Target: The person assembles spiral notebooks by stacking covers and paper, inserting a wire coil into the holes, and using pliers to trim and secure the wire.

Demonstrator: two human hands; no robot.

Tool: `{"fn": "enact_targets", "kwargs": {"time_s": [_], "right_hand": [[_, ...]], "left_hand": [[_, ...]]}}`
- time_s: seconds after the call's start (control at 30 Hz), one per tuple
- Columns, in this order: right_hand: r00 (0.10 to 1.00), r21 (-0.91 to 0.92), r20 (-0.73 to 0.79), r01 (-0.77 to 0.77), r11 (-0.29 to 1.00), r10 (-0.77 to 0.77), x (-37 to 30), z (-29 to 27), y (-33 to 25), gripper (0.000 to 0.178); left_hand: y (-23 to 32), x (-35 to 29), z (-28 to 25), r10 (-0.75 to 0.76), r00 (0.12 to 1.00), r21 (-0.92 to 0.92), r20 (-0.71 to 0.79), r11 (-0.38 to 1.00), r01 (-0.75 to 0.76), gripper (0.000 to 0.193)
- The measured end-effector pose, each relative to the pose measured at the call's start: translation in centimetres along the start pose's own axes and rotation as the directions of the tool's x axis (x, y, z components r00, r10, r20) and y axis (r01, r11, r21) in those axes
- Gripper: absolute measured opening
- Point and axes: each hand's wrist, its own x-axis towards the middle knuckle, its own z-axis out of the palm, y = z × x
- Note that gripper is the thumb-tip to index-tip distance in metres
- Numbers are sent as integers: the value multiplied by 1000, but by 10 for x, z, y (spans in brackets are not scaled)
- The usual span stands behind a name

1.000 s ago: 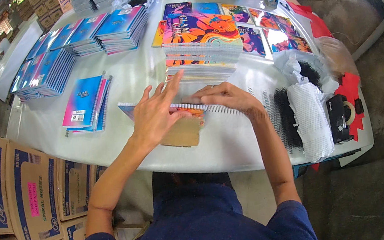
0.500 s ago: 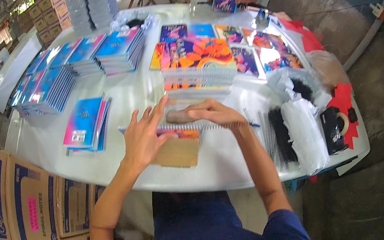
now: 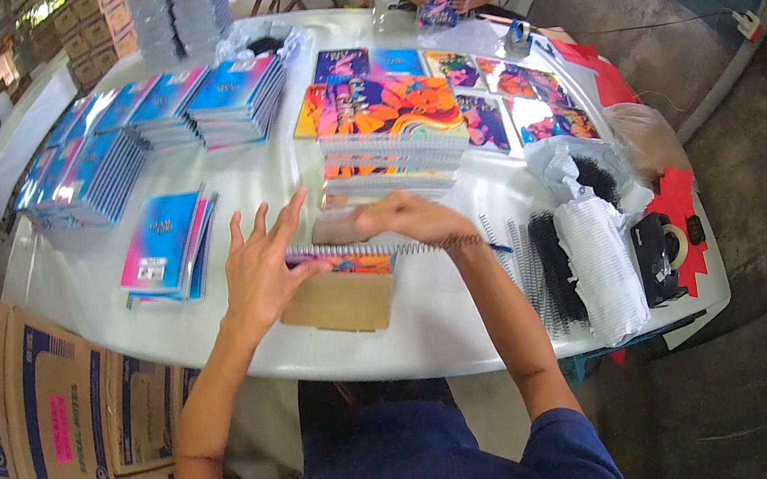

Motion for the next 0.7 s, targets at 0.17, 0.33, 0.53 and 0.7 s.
{"fn": "enact_targets", "kwargs": {"time_s": [0.17, 0.33, 0.53, 0.7], "right_hand": [[981, -303, 192, 22, 953, 39, 19, 20, -23, 52], [988, 335, 80, 96, 937, -130, 14, 27, -11, 47], [981, 523, 90, 102, 846, -174, 24, 34, -20, 46], [999, 549, 42, -3, 836, -23, 35, 27, -18, 48]], "left_hand": [[-6, -5, 0, -17, 1000, 7, 11, 1000, 17, 103], [-14, -5, -12, -155, 985, 22, 78, 988, 154, 105], [-30, -13, 3, -290, 946, -567, -145, 808, 161, 113], [-56, -25, 29, -479, 865, -936, 149, 215, 280, 96]]}}
